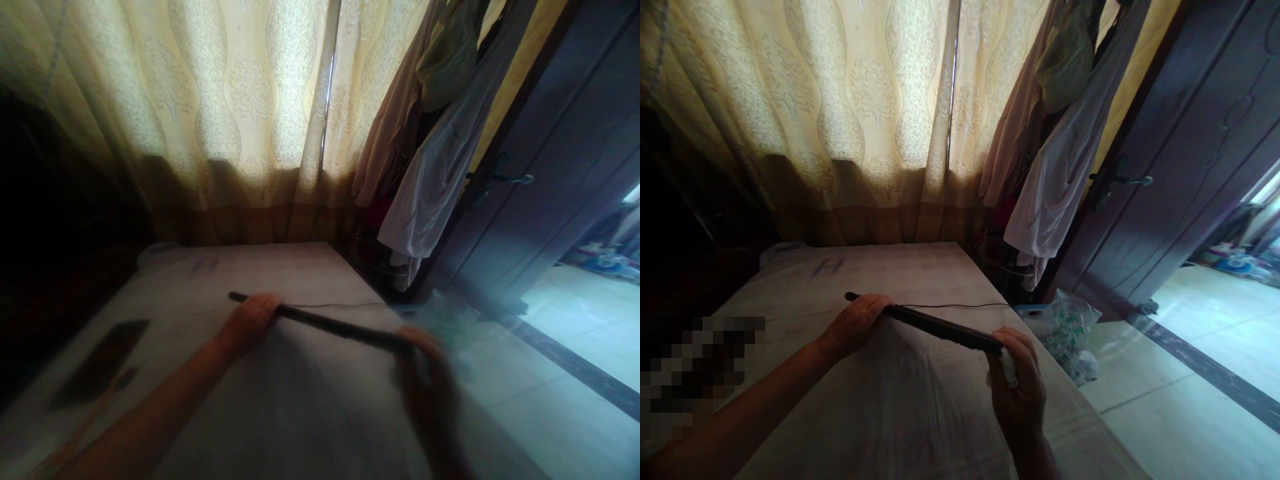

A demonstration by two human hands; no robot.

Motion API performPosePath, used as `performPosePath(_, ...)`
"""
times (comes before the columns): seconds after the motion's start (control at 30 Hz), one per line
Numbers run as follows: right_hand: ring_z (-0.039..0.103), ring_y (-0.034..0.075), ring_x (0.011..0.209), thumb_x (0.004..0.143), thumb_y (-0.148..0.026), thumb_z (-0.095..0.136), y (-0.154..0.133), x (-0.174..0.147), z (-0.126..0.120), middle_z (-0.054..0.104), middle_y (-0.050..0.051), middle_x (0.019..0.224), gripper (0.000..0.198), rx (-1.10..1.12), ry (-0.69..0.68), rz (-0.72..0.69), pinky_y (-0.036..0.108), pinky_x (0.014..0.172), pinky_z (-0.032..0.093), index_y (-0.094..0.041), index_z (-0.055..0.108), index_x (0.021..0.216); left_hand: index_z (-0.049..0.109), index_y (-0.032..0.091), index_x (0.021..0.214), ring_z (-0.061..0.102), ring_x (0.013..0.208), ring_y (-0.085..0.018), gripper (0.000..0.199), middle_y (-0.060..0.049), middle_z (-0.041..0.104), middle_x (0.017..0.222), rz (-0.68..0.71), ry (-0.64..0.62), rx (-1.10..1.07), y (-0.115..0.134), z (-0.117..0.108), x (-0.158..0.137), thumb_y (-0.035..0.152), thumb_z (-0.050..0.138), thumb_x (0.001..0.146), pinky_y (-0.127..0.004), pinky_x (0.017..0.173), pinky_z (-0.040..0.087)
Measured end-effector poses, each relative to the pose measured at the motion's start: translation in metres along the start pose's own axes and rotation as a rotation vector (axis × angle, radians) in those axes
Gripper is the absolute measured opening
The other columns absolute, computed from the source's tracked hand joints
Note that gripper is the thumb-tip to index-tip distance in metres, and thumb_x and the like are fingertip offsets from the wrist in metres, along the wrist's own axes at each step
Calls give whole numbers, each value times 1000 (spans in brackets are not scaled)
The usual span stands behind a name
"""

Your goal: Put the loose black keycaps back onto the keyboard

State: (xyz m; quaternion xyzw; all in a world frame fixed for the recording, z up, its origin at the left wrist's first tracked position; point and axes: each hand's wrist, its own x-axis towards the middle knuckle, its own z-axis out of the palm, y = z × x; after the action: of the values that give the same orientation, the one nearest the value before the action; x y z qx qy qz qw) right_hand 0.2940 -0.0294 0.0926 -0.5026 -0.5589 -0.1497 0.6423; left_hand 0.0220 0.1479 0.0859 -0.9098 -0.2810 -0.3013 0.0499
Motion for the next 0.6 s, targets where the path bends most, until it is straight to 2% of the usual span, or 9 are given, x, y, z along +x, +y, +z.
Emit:
performPosePath(0.1,64,18,71,86,-44,63,13,-16,10,68,6,91,26,84,43,352,26,52,50,-21,66,98,60,18,105,64,98,-24,17,-9,68,104,-16,-61,26,4,-22,-15,23,46,96,-42,91,52)
performPosePath(0.17,63,17,65,83,-51,65,24,-26,20,68,5,87,34,159,36,565,25,50,48,-21,66,100,60,19,105,65,96,-24,17,-9,69,104,-33,-96,42,9,-33,-28,22,46,95,-41,89,52)
performPosePath(0.23,63,17,66,79,-54,67,34,-36,29,68,4,84,40,233,12,695,25,52,49,-20,67,100,60,18,104,66,91,-23,18,-8,69,99,-51,-127,53,15,-41,-42,21,46,93,-40,84,54)
performPosePath(0.33,65,20,71,75,-57,70,46,-45,41,70,5,86,46,305,-36,809,27,56,52,-20,67,102,60,19,103,67,86,-23,17,-7,69,95,-95,-173,57,26,-48,-61,22,47,93,-38,79,54)
performPosePath(0.43,67,23,74,73,-57,70,54,-49,50,72,6,86,51,336,-107,866,32,61,55,-18,67,105,60,19,102,67,83,-24,17,-7,69,93,-169,-237,75,36,-49,-73,24,47,92,-39,76,55)
performPosePath(0.6,69,27,93,72,-56,68,68,-54,58,74,8,98,47,276,-190,777,39,81,57,-20,70,102,61,20,100,68,83,-25,19,-8,69,91,-249,-261,109,48,-42,-84,24,45,91,-40,75,55)
